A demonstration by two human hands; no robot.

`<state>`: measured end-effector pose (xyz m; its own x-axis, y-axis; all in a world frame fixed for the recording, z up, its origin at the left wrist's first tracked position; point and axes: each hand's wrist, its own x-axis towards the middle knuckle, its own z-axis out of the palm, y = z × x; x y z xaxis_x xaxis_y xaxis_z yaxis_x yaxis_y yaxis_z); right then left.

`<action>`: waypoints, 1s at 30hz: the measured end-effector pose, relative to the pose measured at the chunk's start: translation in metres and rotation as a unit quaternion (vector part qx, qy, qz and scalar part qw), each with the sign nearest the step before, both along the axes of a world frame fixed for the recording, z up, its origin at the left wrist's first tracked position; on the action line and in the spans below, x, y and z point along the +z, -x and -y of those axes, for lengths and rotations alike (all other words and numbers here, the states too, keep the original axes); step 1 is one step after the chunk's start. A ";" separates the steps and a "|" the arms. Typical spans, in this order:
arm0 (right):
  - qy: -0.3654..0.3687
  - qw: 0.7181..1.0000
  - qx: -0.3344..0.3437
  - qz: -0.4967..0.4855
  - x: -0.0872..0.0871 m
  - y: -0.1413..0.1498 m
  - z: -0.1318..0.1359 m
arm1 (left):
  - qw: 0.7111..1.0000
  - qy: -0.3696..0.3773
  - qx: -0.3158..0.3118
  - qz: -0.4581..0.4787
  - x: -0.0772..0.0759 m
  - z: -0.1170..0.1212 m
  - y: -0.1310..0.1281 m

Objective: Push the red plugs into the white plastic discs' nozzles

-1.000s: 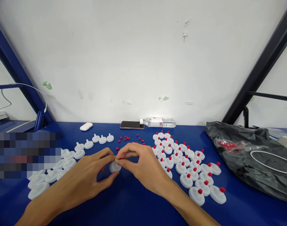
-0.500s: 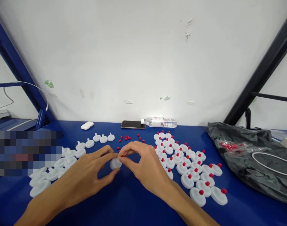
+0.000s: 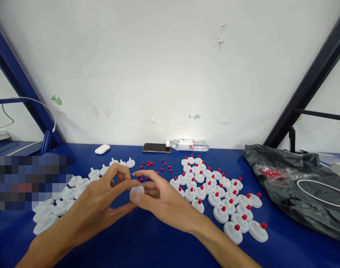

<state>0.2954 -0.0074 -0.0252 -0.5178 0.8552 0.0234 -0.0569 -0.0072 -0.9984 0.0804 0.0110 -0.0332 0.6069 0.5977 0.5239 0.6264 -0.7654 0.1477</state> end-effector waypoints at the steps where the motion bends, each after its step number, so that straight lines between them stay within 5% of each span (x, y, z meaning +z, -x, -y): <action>1: 0.002 1.000 0.011 -0.017 -0.001 0.002 0.001 | 1.000 0.004 -0.007 0.006 0.000 0.001 0.000; 9: -0.019 0.996 0.000 -0.085 -0.023 0.010 -0.009 | 0.998 0.039 -0.040 0.025 0.001 0.003 -0.002; 15: -0.083 0.994 -0.066 0.034 -0.017 0.008 -0.006 | 0.998 0.052 0.019 -0.041 0.000 -0.001 -0.002; 18: -0.219 0.953 -0.143 0.150 -0.012 0.007 -0.003 | 0.992 0.084 0.048 -0.084 -0.002 -0.003 -0.002; 21: -0.302 0.915 -0.152 0.219 -0.011 0.006 -0.005 | 0.989 0.098 0.057 -0.100 -0.003 -0.004 -0.004; 26: -0.352 0.881 -0.164 0.269 -0.016 0.001 -0.009 | 0.981 0.111 0.085 -0.136 -0.007 -0.010 0.002; 30: -0.359 0.855 -0.159 0.338 -0.020 -0.002 -0.008 | 0.967 0.093 0.182 -0.150 0.002 -0.023 0.029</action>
<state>0.2969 0.0006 -0.0453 -0.3650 0.8460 0.3886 0.6506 0.5303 -0.5436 0.0517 0.0343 -0.0317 0.4462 0.8674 0.2204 0.8855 -0.4635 0.0315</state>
